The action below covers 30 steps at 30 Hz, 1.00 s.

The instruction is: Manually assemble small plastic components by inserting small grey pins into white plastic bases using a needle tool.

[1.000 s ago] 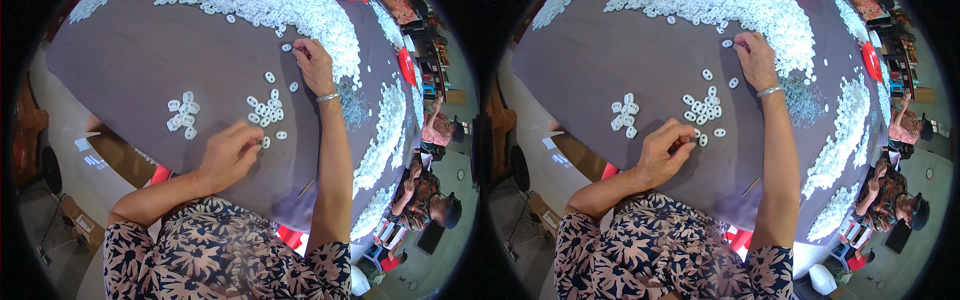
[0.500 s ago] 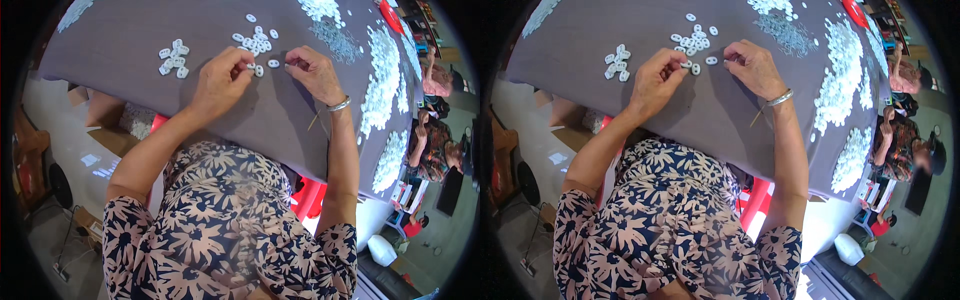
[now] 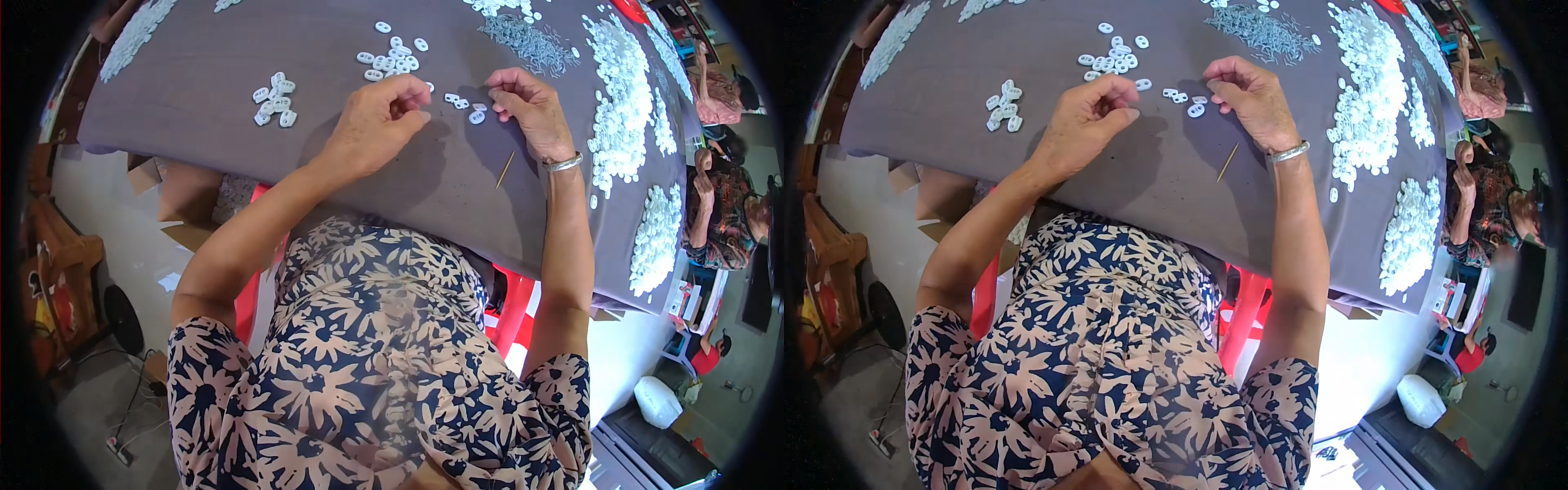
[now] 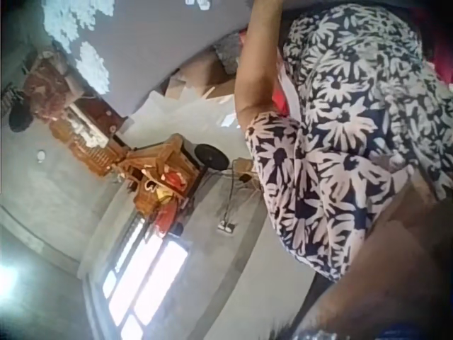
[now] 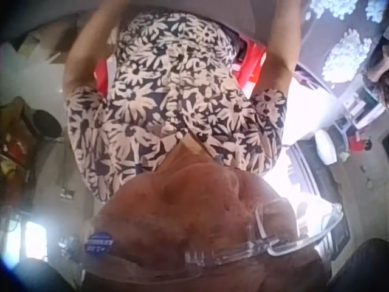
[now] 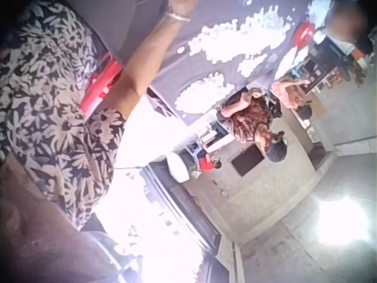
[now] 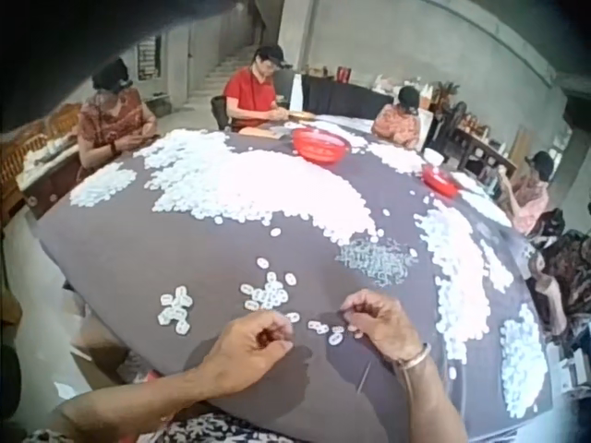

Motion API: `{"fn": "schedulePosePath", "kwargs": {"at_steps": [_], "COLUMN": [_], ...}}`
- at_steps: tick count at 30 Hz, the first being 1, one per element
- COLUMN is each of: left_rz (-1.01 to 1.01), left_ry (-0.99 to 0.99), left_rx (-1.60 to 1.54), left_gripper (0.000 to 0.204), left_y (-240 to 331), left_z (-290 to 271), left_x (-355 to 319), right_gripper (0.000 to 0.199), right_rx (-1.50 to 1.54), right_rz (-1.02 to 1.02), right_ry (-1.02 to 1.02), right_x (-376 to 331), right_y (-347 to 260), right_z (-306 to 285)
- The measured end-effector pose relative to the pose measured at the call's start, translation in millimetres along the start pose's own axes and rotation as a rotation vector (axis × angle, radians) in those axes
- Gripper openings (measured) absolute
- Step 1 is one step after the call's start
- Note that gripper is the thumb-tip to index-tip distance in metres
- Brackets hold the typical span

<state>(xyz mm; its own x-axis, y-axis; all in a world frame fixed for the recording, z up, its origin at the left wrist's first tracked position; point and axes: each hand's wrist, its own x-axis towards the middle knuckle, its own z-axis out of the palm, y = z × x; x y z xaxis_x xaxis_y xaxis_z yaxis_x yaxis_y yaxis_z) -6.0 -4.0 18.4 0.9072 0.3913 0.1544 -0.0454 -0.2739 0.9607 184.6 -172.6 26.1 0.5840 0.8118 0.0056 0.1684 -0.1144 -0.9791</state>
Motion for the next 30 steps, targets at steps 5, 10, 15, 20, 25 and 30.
{"fn": "schedulePosePath", "kwargs": {"at_steps": [5, 10, 15, 20, 25, 30], "left_rz": [-0.002, -0.025, 0.014, 0.043, 0.084, 0.093], "left_ry": [0.057, 0.126, 0.136, 0.175, 0.145, 0.153], "left_rx": [-0.12, -0.2, -0.09, -0.09, -0.118, -0.173], "left_gripper": [0.014, 0.019, 0.019, 0.02, 0.018, 0.027], "left_y": [-2.5, -8.8, -9.8, -10.9, -13.4, -12.4], "left_z": [14.1, 24.3, 24.7, 23.1, 24.6, 23.2], "left_x": [-4.4, -9.2, -12.0, -11.8, -12.1, -12.8], "right_gripper": [0.01, 0.012, 0.012, 0.008, 0.008, 0.012], "right_rx": [-0.105, -0.472, -0.584, -0.55, -0.418, -0.145], "right_rz": [-0.013, -0.271, -0.313, -0.294, -0.225, -0.16], "right_ry": [0.056, -0.038, -0.115, -0.068, -0.012, -0.054], "right_x": [-2.3, -2.1, -1.1, -4.8, -3.3, -8.2], "right_y": [-11.5, -0.7, -8.8, -4.1, 3.6, -12.3], "right_z": [1.1, 1.8, 8.6, 12.4, 14.8, 34.0]}}
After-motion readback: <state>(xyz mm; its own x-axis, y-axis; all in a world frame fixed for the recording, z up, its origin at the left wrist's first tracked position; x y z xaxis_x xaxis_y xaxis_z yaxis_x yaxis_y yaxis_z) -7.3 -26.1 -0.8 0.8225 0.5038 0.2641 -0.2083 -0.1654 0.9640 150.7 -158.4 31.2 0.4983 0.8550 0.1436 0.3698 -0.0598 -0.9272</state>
